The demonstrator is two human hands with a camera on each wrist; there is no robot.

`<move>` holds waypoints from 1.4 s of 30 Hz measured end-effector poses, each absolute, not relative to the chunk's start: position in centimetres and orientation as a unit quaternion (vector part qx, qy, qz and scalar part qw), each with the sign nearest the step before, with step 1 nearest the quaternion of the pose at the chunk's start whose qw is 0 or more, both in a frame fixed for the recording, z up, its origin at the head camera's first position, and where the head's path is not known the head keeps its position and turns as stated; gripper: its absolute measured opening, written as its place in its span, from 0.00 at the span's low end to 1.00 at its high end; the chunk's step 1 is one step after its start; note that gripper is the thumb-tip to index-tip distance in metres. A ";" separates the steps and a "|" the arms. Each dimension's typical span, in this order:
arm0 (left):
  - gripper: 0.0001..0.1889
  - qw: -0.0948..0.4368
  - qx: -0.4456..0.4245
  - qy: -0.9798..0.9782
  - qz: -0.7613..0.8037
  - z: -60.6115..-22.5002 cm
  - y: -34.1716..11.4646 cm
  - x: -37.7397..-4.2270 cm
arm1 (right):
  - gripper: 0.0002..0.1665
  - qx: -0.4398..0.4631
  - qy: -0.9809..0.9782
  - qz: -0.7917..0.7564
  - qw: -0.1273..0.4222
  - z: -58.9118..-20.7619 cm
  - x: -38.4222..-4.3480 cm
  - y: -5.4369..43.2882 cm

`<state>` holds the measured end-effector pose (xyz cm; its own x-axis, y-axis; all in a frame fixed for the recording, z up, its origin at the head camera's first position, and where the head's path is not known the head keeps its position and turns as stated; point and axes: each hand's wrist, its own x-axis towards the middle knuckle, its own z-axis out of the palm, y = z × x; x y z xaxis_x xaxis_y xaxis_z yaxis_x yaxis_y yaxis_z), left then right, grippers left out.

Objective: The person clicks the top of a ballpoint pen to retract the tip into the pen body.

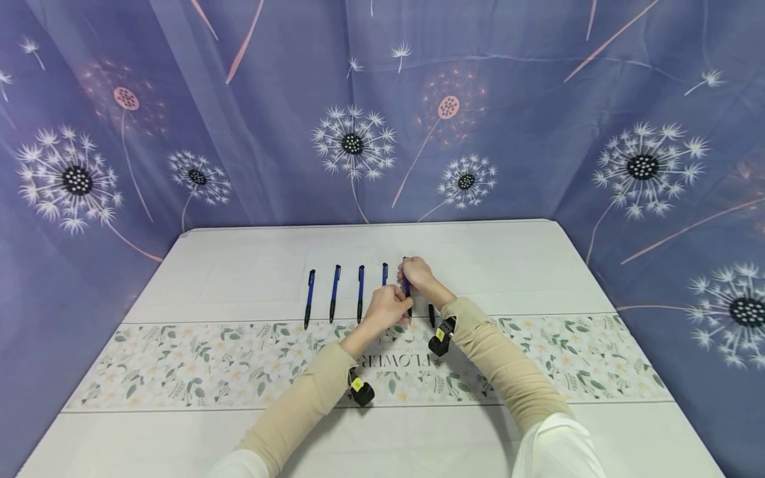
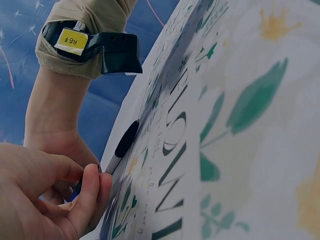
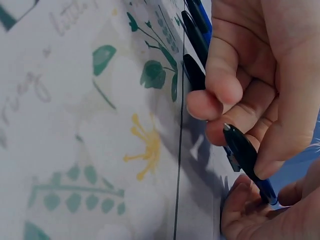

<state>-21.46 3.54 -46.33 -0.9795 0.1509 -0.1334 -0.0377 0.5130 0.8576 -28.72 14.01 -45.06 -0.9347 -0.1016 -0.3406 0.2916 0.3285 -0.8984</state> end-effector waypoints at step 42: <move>0.14 0.210 -0.035 0.652 0.727 -46.7 4.0 -21.7 | 0.20 0.145 0.451 -0.836 0.279 -44.4 -28.6 14.7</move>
